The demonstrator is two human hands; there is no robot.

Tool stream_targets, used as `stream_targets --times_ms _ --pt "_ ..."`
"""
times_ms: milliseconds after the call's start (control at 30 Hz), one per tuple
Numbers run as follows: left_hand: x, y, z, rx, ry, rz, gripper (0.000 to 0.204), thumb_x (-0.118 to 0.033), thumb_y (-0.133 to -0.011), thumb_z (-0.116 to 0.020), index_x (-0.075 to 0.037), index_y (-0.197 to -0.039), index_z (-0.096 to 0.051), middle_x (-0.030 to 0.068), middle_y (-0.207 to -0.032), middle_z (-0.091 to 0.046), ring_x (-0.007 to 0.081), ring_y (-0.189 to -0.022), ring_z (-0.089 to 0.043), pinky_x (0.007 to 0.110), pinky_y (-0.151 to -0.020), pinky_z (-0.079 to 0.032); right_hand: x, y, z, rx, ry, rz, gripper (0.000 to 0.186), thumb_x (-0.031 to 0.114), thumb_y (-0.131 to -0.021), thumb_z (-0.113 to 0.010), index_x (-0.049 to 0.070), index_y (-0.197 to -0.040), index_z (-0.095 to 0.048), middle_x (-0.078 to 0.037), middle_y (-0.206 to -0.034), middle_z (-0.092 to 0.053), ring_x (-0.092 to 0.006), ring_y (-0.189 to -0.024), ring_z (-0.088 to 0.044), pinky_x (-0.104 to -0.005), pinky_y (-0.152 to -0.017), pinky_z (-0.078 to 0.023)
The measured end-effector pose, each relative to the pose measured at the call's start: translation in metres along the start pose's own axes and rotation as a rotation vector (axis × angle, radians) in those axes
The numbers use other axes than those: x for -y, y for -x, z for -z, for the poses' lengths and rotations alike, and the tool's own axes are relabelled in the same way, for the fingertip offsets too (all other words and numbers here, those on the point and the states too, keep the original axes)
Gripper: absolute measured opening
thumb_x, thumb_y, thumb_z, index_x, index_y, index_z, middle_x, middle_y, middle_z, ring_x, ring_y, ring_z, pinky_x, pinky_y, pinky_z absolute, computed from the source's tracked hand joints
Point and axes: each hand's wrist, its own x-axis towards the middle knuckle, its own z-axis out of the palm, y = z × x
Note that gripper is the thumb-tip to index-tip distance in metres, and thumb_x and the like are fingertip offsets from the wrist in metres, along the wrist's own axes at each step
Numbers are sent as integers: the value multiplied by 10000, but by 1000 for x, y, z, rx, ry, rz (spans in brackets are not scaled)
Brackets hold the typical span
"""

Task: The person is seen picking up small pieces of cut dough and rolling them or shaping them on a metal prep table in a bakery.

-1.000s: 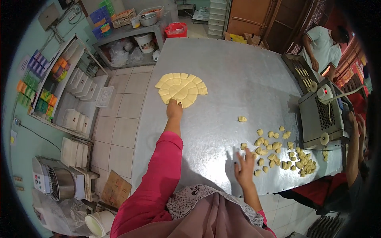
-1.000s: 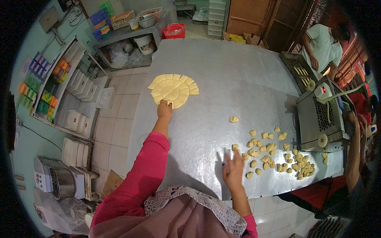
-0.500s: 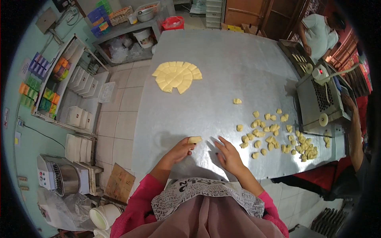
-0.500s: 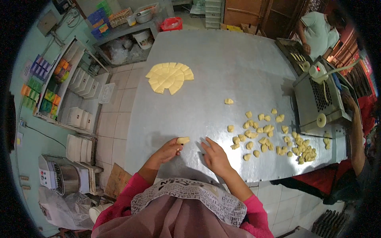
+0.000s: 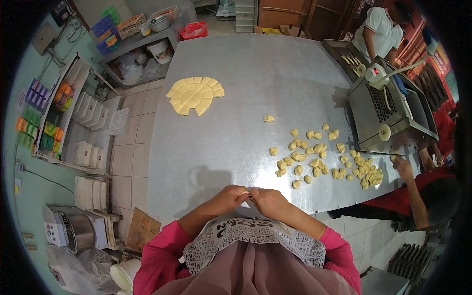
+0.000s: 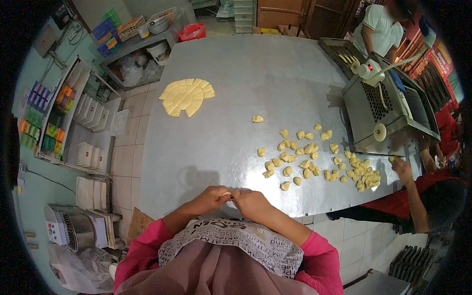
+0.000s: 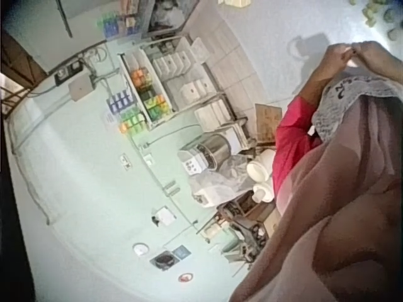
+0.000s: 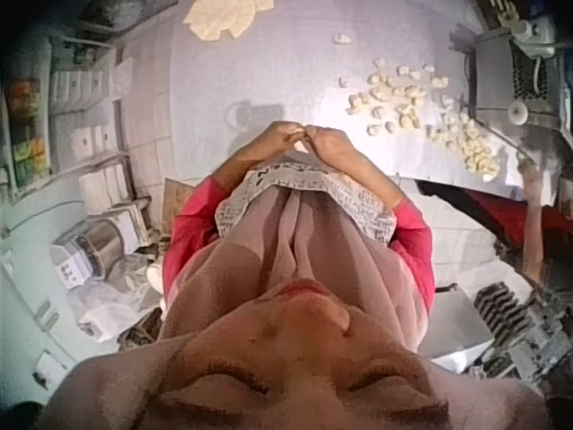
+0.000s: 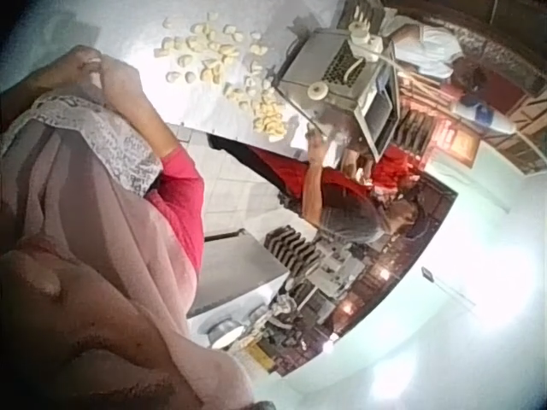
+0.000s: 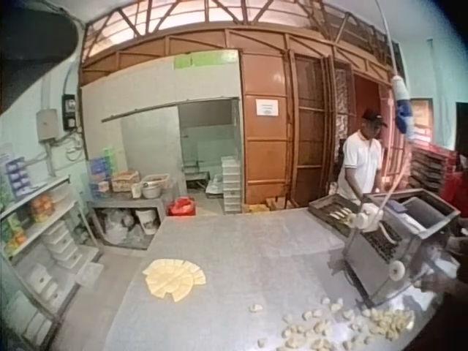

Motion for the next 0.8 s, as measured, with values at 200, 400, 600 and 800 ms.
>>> stream_targets --times_ms 200,400,600,800 --pt "3 -65 -32 -170 -55 -83 133 -118 -899 -552 2 -936 -596 150 -818 -595 269 -738 -574 348 -680 -457 -51 54 26 -170 -6 -193 118 154 -794 -583 39 -767 -586 -129 -627 -591 -333 -572 -592 -428 -538 -482" --pt "9 -129 -18 -439 -811 -421 351 -218 -833 -659 -89 -1143 -557 112 -1122 -582 267 -998 -582 346 -845 -477 -110 91 78 -465 115 -463 171 98 -759 -606 47 -916 -653 -165 -979 -624 -349 -995 -570 -469 -875 -425" --pt "89 -171 178 -686 -518 648 409 -427 -899 -491 -67 -1039 -624 163 -1027 -645 324 -949 -611 415 -786 -477 -129 86 66 -419 266 -507 535 41 -745 -607 93 -1272 -528 -228 -1441 -306 -408 -1332 -279 -550 -1084 -197" --pt "110 -194 207 -716 -565 955 584 -501 -880 -494 10 -1155 -561 214 -1116 -606 308 -1082 -572 406 -866 -480 -119 53 40 -386 6 -414 486 4 -728 -608 60 -1209 -571 -266 -1365 -390 -429 -1234 -414 -444 -1015 -364"
